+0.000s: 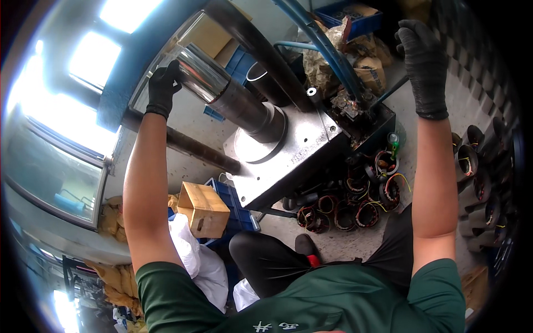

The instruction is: The person places a metal casing into a hydraulic press, inserts a wired stator core into the casing, adjusts the wiring with a small tool, and places a metal cover onto the motor assembly.

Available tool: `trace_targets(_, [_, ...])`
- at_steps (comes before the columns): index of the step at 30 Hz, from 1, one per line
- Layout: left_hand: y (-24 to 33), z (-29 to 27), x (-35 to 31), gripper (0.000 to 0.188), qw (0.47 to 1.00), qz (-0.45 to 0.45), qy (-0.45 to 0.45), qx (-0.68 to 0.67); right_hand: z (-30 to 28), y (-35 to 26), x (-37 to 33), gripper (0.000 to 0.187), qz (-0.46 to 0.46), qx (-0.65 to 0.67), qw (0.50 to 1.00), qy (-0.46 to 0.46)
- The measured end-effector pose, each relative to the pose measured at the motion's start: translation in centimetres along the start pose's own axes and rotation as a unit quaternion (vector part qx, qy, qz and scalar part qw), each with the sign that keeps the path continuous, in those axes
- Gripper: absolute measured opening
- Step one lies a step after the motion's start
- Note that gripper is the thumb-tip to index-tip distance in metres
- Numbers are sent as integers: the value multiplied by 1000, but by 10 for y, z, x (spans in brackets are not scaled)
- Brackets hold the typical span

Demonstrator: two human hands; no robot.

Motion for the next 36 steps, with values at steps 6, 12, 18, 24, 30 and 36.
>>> trace_targets(6, [-3,1,3,39,1000,14,-24,3,-1,2,3,21,-6,9,1000,2])
trace_targets(12, [-5,6,6,49,998,25,-42,33,0,2,3,24,5,41,999,-16])
trace_targets(18, [-8,5,7,56,996,35,-2,83,0,9,3,27,54,70,995,-41])
trace_targets(24, [-27,-6,17,45,990,53,56,117,3,-4,2,31,45,8,993,-110])
trace_targets(30, [-18,2,10,58,973,47,88,207,-9,-6,-5,41,74,-162,962,-207])
trace_targets(36, [-11,19,-25,57,975,120,144,116,-6,-32,-26,34,-16,-254,921,-294])
Point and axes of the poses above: each hand's wrist, its own x-axis towards the middle knuckle, its own z-axis out of the palm, y = z × x, the point moved 8 cm from there along x, towards the middle knuckle, and after that the axes turned 8 degrees about -y, right-handed, at the moved point
